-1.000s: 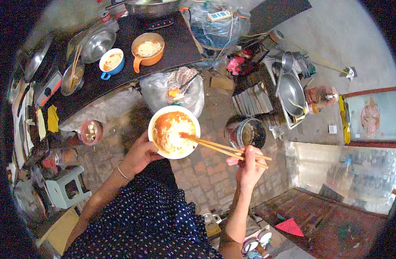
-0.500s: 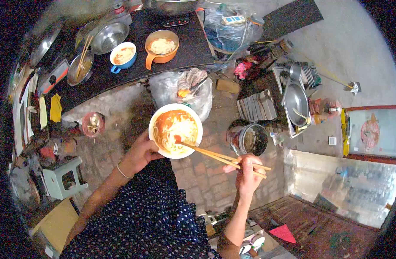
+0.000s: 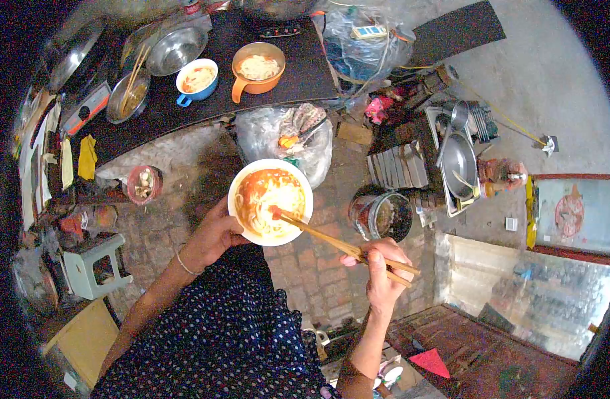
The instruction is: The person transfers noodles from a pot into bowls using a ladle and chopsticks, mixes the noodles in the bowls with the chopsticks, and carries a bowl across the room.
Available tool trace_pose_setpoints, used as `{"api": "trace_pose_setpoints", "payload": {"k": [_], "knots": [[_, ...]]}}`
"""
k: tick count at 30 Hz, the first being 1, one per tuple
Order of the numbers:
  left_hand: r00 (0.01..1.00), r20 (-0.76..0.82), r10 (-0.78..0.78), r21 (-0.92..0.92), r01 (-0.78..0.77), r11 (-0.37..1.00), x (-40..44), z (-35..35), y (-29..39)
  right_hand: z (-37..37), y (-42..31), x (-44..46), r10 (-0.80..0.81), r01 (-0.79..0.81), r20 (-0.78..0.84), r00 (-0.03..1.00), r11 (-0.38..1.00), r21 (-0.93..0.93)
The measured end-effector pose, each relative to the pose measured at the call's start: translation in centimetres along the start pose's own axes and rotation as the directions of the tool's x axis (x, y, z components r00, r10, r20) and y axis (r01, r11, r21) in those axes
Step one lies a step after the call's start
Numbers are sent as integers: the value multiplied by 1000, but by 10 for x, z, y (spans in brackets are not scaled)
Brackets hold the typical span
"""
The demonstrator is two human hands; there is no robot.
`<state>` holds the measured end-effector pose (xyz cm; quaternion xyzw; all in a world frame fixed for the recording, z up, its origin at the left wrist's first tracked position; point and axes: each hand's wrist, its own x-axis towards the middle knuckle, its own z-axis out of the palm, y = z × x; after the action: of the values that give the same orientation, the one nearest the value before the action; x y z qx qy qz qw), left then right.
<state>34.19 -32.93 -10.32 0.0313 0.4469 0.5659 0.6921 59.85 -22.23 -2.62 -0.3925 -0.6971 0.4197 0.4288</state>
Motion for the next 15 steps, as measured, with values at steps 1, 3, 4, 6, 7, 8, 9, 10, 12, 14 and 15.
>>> {"api": "trace_pose_setpoints", "payload": {"k": [1, 3, 4, 6, 7, 8, 9, 10, 12, 14, 15], "knots": [[1000, 5, -3, 1, 3, 1000, 0, -1, -1, 0, 1, 0, 0, 0, 3, 1000, 1000, 1], [1000, 2, -2, -14, 2, 1000, -5, 1, 3, 0, 2, 0, -40, 41, -24, 999, 998, 56], [1000, 3, -2, -27, 2, 1000, -7, 3, 5, -4, 7, -1, -39, 40, -23, 999, 998, 57], [1000, 3, -4, -24, 4, 1000, -11, 2, 7, -14, 18, -3, -131, 131, 65, 989, 991, -2], [1000, 7, -4, -19, 4, 1000, -13, 1, 8, -16, 19, -4, -133, 133, 66, 989, 991, 0], [1000, 6, 0, -18, 0, 1000, -16, 0, 9, -17, 18, -4, -126, 123, 35, 991, 990, 68], [1000, 16, 11, -17, -11, 1000, -20, -2, 10, -18, 17, -4, -117, 115, 4, 993, 984, 137], [999, 27, 22, -16, -22, 1000, -24, -3, 12, -18, 15, -1, -108, 105, 9, 994, 983, 151], [999, 23, 34, -9, -34, 999, -34, 0, 17, -20, 9, -1, -86, 95, -49, 995, 973, 212], [1000, 11, 5, 2, -5, 1000, -47, 8, 32, -14, -8, 9, -100, 96, -4, 995, 941, 326], [1000, 13, 12, 3, -12, 1000, -54, 13, 40, -13, -8, 10, -98, 108, -46, 994, 902, 419]]}}
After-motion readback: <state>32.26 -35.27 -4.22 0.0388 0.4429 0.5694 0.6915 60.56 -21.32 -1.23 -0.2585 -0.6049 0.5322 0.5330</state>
